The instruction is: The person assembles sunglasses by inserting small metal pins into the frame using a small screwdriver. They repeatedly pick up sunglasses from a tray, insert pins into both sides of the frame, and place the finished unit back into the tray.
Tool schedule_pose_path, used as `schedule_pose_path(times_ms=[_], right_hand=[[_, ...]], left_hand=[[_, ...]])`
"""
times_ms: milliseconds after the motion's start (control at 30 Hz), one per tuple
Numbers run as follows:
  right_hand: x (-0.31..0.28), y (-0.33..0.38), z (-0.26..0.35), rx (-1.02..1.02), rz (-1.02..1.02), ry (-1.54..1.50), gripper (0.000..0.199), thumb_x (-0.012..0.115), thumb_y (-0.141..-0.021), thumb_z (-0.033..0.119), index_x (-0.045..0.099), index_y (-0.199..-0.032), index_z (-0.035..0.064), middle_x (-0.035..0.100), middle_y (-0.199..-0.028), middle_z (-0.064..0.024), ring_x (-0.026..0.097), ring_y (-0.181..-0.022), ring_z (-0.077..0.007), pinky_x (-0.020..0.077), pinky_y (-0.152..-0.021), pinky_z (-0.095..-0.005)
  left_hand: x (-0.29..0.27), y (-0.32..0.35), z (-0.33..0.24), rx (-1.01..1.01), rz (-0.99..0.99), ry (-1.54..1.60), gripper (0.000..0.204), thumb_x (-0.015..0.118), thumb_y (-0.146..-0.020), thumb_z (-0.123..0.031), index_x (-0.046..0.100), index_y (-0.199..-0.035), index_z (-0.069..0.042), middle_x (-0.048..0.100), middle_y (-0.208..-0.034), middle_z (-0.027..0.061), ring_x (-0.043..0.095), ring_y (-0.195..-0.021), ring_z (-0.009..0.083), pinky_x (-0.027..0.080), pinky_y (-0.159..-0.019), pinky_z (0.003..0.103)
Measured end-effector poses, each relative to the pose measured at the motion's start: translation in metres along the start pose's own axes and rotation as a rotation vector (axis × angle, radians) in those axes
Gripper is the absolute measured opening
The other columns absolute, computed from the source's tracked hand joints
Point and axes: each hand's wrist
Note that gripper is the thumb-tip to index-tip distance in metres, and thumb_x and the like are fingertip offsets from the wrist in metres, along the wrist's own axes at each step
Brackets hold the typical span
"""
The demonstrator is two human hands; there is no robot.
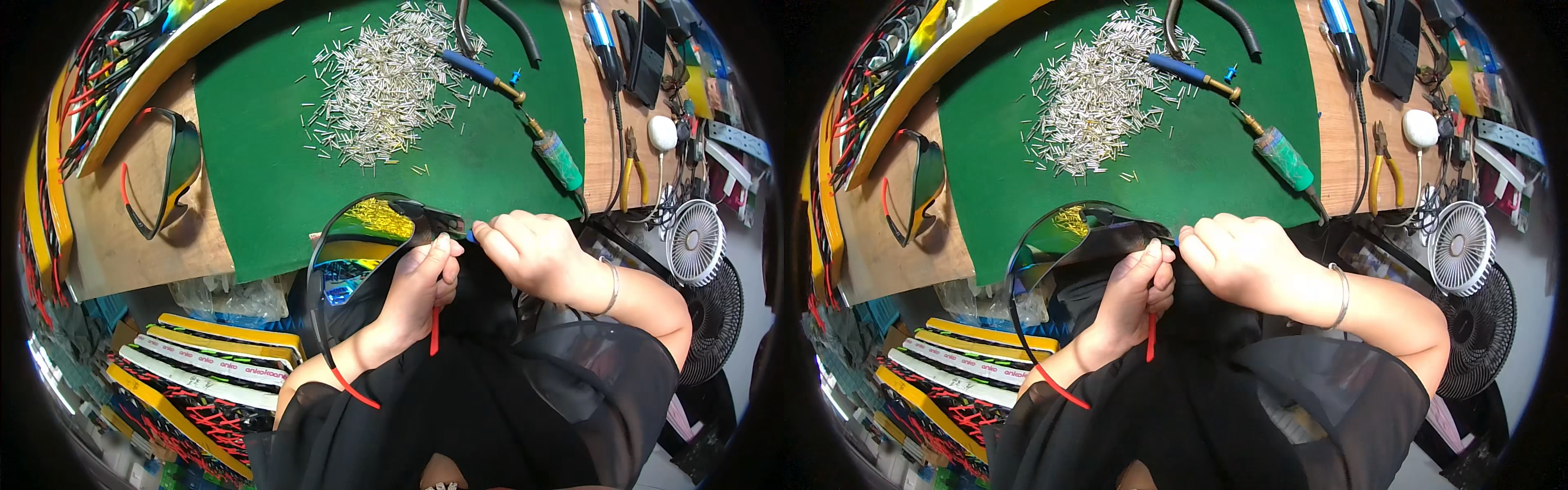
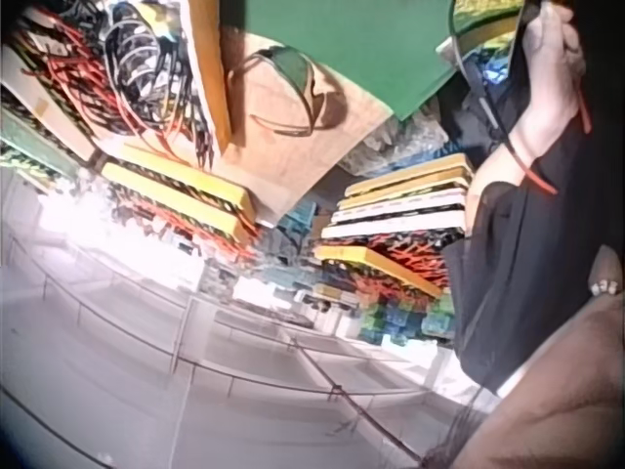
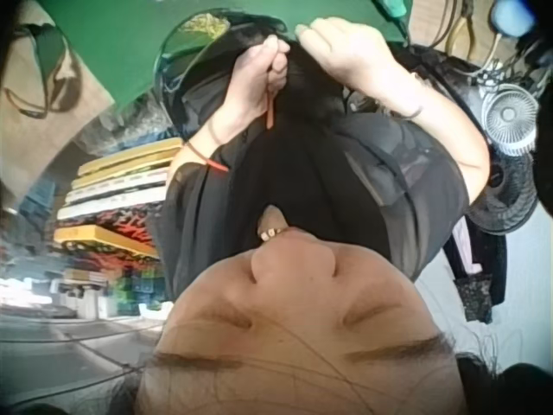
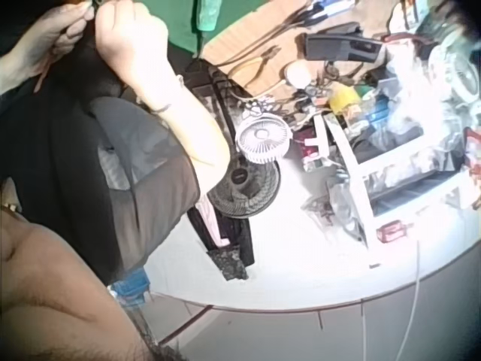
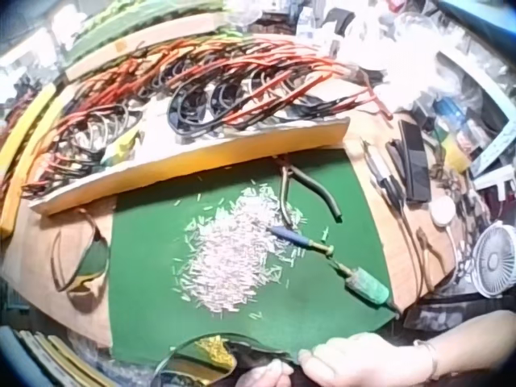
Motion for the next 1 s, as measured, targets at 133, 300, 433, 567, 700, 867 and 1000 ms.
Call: schedule_pose_path(times_ms=[133, 300, 433, 567, 700, 867, 1000], right_hand=[[-0.008, -0.002, 0.002, 0.212, 0.092, -0.215, 0.023, 0.061, -0.079, 0.020, 0.050, -0.072, 0.0017, 0.049, -0.062, -0.0100, 0.055, -0.055, -0.0285, 0.0463, -0.047, -0.0338], [-0.013, 0.005, 0.007, 0.121, 0.077, -0.136, 0.023, 0.063, -0.079, 0.020, 0.050, -0.070, 0.0034, 0.051, -0.060, -0.0093, 0.056, -0.053, -0.0258, 0.0463, -0.047, -0.0319], [0.000, 0.009, 0.007, 0.056, -0.104, -0.143, 0.018, 0.064, -0.076, 0.017, 0.050, -0.078, 0.0055, 0.050, -0.066, -0.0092, 0.056, -0.057, -0.0233, 0.0453, -0.047, -0.0316], [-0.004, 0.002, 0.003, 0.367, 0.107, -0.597, 0.020, 0.058, -0.082, 0.021, 0.052, -0.080, 0.0013, 0.055, -0.069, -0.0141, 0.057, -0.061, -0.0301, 0.0464, -0.052, -0.0357], [0.001, 0.003, 0.002, 0.277, 0.101, -0.481, 0.027, 0.055, -0.085, 0.025, 0.054, -0.076, 0.0002, 0.057, -0.067, -0.0163, 0.058, -0.061, -0.0311, 0.0465, -0.054, -0.0367], [0.005, 0.004, 0.005, 0.284, -0.017, -0.601, 0.023, 0.056, -0.084, 0.023, 0.053, -0.079, 0.0007, 0.057, -0.068, -0.0153, 0.058, -0.062, -0.0307, 0.0466, -0.055, -0.0366], [0.008, 0.003, 0.008, 0.219, -0.178, -0.509, 0.022, 0.057, -0.084, 0.022, 0.053, -0.081, 0.0005, 0.058, -0.071, -0.0153, 0.058, -0.061, -0.0301, 0.0465, -0.055, -0.0358]], left_hand=[[0.001, 0.007, -0.003, -0.030, -0.006, -0.017, 0.022, 0.039, -0.096, -0.028, 0.048, -0.090, -0.008, 0.041, -0.059, -0.0033, 0.029, -0.042, 0.0040, 0.024, -0.040, 0.018], [0.010, 0.023, -0.009, 0.088, 0.006, -0.163, 0.021, 0.036, -0.096, -0.022, 0.042, -0.107, -0.006, 0.053, -0.074, 0.0010, 0.031, -0.043, 0.0032, 0.026, -0.041, 0.017], [-0.009, 0.013, 0.006, 0.302, 0.038, -0.155, 0.019, 0.039, -0.095, -0.019, 0.043, -0.108, -0.005, 0.059, -0.081, 0.0052, 0.037, -0.046, 0.0039, 0.029, -0.040, 0.018], [0.007, 0.018, -0.011, 0.271, -0.002, -0.206, 0.016, 0.041, -0.094, -0.014, 0.047, -0.102, -0.002, 0.061, -0.085, 0.0044, 0.039, -0.049, 0.0017, 0.031, -0.043, 0.016], [0.001, 0.018, -0.007, 0.327, -0.087, -0.334, 0.016, 0.041, -0.094, -0.013, 0.049, -0.103, -0.002, 0.060, -0.084, 0.0039, 0.038, -0.049, 0.0018, 0.031, -0.043, 0.016], [-0.003, 0.015, -0.007, 0.365, -0.102, -0.220, 0.024, 0.033, -0.098, -0.024, 0.048, -0.092, -0.006, 0.059, -0.078, 0.0059, 0.038, -0.047, 0.0042, 0.030, -0.041, 0.017], [0.006, 0.012, -0.013, 0.435, -0.157, -0.354, 0.025, 0.038, -0.096, -0.022, 0.051, -0.090, -0.002, 0.061, -0.074, 0.0077, 0.042, -0.047, 0.0073, 0.034, -0.041, 0.019]])
Point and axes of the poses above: each hand's wrist, its own y-axis away from the middle knuckle, its own x-axis out of the palm, z = x × y
